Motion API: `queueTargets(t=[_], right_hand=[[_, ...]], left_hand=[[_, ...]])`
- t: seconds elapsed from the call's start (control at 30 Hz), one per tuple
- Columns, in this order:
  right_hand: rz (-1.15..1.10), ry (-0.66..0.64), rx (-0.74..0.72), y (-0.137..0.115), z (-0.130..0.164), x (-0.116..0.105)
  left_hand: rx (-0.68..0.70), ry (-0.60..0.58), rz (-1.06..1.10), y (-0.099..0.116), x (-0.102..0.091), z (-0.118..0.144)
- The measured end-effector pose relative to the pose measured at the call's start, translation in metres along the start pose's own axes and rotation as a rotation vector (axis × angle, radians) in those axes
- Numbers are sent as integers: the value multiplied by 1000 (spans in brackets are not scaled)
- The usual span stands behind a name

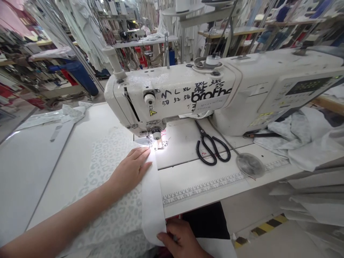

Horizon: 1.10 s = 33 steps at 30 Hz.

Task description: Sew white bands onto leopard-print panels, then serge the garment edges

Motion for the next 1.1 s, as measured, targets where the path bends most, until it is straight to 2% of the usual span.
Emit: queueTargets(t=[0.57, 0.73, 0.93, 1.1], right_hand=[[113, 57, -67, -9, -5, -8], [104, 41, -45, -11, 1, -9], [146, -15, -52, -18, 9, -8], [141, 31, -62, -31, 5, -13]], left_hand=[[8, 42, 21, -5, -6, -7], [6, 18, 1, -5, -4, -5], [-11, -69, 36, -1, 3, 6], [-10, -30, 52, -12, -2, -9]])
Point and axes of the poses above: each hand's wrist, its own z-axis away from the middle knuckle, its own x-axis out of the palm, y = z × x, the point moved 8 cm from there along -z, towards the middle knuckle, and after that the axes turned 7 degrees about -y, right-handed, at the moved point
